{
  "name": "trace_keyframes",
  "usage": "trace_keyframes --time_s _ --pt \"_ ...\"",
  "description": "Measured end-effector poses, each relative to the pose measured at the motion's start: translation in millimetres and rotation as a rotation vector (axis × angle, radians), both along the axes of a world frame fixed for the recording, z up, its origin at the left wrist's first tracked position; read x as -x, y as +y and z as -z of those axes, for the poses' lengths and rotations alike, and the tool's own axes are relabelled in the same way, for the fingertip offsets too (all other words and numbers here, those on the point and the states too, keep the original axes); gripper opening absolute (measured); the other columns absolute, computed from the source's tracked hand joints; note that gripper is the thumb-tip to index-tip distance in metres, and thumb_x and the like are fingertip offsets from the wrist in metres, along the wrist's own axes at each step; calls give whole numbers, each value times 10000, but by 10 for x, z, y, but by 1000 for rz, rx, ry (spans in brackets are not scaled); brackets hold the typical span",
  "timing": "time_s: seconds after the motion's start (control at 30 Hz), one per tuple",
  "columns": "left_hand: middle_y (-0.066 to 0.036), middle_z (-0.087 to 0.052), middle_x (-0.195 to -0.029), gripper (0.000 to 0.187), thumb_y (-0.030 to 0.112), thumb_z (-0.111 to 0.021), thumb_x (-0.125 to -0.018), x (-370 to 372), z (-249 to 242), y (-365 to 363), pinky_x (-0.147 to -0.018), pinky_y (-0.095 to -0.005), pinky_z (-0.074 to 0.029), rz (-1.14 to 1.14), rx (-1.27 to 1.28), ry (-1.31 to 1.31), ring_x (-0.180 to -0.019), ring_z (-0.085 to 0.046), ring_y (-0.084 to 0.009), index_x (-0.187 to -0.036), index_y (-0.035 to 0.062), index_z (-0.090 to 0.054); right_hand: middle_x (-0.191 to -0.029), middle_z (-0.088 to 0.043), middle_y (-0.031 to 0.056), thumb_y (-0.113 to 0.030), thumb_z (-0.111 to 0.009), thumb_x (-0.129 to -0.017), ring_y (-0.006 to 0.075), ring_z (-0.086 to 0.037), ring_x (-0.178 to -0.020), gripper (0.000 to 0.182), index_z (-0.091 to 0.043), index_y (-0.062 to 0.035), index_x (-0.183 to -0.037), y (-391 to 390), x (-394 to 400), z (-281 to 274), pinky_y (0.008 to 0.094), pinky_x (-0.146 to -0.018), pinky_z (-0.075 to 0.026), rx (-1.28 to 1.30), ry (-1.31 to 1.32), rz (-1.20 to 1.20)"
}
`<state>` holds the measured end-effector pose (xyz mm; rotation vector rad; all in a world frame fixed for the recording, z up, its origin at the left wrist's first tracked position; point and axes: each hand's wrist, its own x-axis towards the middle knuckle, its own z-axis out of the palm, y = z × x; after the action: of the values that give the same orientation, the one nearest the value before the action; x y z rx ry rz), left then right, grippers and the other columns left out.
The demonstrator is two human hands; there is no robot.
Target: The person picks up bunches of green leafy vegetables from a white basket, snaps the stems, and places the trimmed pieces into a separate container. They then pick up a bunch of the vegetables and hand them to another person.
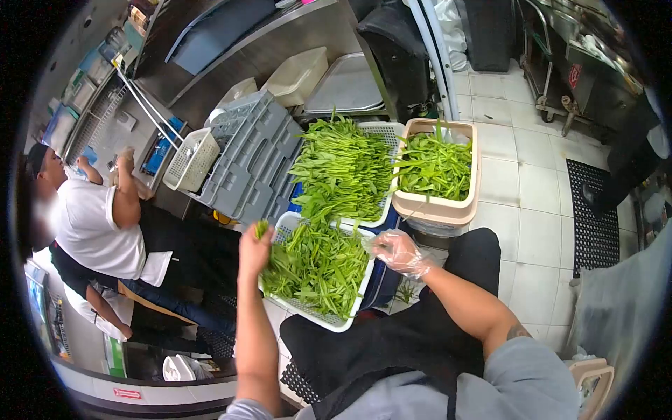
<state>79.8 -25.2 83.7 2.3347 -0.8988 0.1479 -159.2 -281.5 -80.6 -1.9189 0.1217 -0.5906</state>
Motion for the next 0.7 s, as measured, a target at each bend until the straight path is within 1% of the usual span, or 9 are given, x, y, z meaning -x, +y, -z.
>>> trace_keyframes --time_s 0.07,0.2,0.27,0.37,0.43,0.47,0.53,0.57,0.7 --pt "-262 -669 -889 252 229 -685 -951 -36 -522 -416 -760 -489 -514 -5 -86 -86 -871 -656 -455 -1003 -5 -608 -908 -715 178 -232 -746 -866 369 -690 -913 249 -737 -15 -989 -42 24 123 430 -830 -546 -21 12 12" --pt "-197 -640 -883 263 198 -739 -875 -494 -1037 -1339 -792 -498 -476 64 -200 -692 -886 -625 -409 -1054 47 -620 -965 -728 180 -269 -703 -906 367 -693 -922 273 -744 -24 -1018 -58 -18 155 428 -828 -551 -52 88 -28" --pt "-142 -627 -938 344 192 -779 -814 -859 -1027 -1767 -859 -466 -454 187 -73 -1080 -940 -597 -358 -1093 66 -621 -979 -717 175 -290 -700 -906 366 -686 -934 285 -746 -35 -1024 -46 -20 -57 432 -839 -544 -79 165 -55" --pt "-118 -618 -1005 451 213 -817 -774 -1022 -793 -2380 -895 -462 -443 165 -38 -1048 -996 -575 -329 -1149 69 -614 -970 -706 167 -320 -702 -910 358 -675 -931 304 -747 -49 -1040 -139 -90 -6 444 -852 -527 -64 165 -136" --pt "-141 -586 -1047 624 349 -835 -771 -1032 -343 -2592 -919 -477 -440 245 -187 -857 -1011 -555 -333 -1258 62 -572 -958 -702 166 -319 -695 -910 361 -673 -921 302 -746 -51 -1038 -191 -132 43 447 -843 -527 -67 141 -130" --pt "-177 -599 -1173 704 507 -758 -840 -976 -60 -2680 -1033 -515 -407 296 -309 -671 -1140 -551 -364 -1329 49 -542 -952 -700 165 -319 -691 -911 362 -672 -917 301 -745 -51 -1037 -204 -162 56 448 -839 -527 -73 125 -127" --pt "-193 -389 -1589 928 735 -525 -907 -981 604 -2694 -1239 -557 -194 373 -880 -461 -1520 -265 -374 -1553 84 -379 -950 -699 166 -326 -699 -901 370 -671 -920 309 -745 -54 -1040 -253 -176 60 449 -832 -527 -52 155 -109" --pt "-155 -351 -1622 937 748 -496 -912 -930 787 -2653 -1251 -549 -166 371 -879 -423 -1539 -216 -368 -1582 112 -341 -952 -699 167 -330 -703 -899 370 -671 -921 313 -746 -56 -1045 -289 -194 107 449 -831 -528 -46 167 -106" --pt "-178 -367 -1601 903 688 -570 -910 -947 787 -2586 -1242 -542 -192 335 -644 -499 -1530 -240 -372 -1563 99 -365 -952 -706 173 -343 -719 -890 368 -678 -916 319 -752 -54 -1020 -396 -157 93 450 -832 -533 -54 159 -86"
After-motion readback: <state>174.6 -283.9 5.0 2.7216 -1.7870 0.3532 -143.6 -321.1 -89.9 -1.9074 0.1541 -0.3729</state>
